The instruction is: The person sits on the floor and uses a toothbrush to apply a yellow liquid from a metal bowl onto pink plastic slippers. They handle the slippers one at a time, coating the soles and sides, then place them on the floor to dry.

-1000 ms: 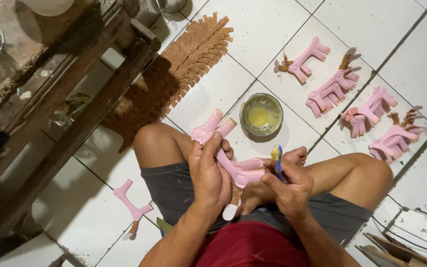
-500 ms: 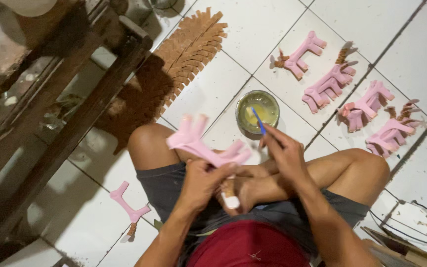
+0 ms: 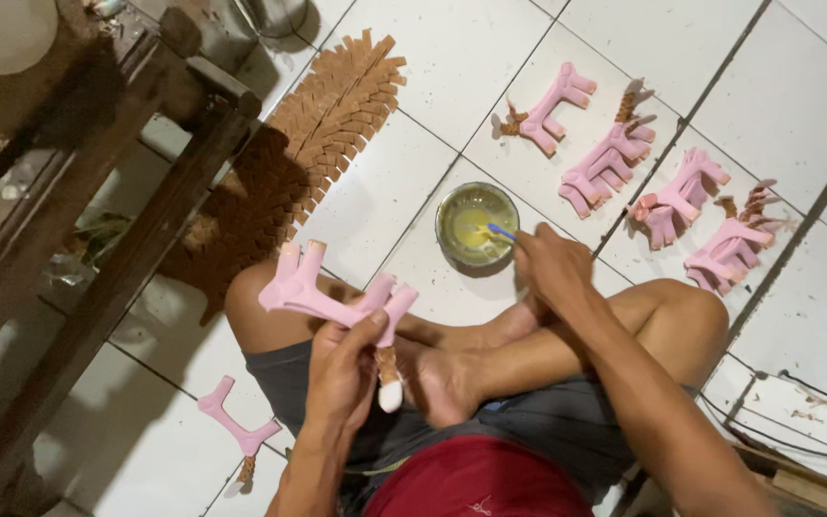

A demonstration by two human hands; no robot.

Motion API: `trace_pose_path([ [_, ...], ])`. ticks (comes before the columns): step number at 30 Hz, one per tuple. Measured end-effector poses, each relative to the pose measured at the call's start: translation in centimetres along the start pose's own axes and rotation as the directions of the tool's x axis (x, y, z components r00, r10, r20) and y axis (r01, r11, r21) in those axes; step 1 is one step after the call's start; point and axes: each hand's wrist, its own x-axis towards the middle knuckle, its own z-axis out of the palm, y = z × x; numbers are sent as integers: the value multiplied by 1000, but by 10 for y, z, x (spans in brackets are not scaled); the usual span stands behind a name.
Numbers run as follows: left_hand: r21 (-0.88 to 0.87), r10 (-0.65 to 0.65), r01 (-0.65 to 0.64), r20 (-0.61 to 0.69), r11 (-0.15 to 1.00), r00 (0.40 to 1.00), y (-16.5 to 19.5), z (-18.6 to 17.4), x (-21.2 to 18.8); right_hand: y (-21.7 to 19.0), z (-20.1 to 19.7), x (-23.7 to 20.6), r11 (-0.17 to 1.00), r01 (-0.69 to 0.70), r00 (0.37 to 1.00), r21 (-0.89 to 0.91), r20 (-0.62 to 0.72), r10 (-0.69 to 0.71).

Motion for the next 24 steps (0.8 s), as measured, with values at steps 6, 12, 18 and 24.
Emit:
trace_pose_path([
  [6,-34,-3,4,14,999,1000,2,14,1,47,-73,-56,961,-122,949,249,-254,187],
  [12,118,-31,20,96,993,995,4,55,-4,-9,-137,-105,820,24,894,572,-380,239],
  [18,488,11,-47,77,871,997,13,73,-17,-83,-142,-95,533,292,937,794,-350,8],
  [24,509,32,-64,71,859,997,13,68,-18,-88,-152,-84,617,234,948,751,-317,26],
])
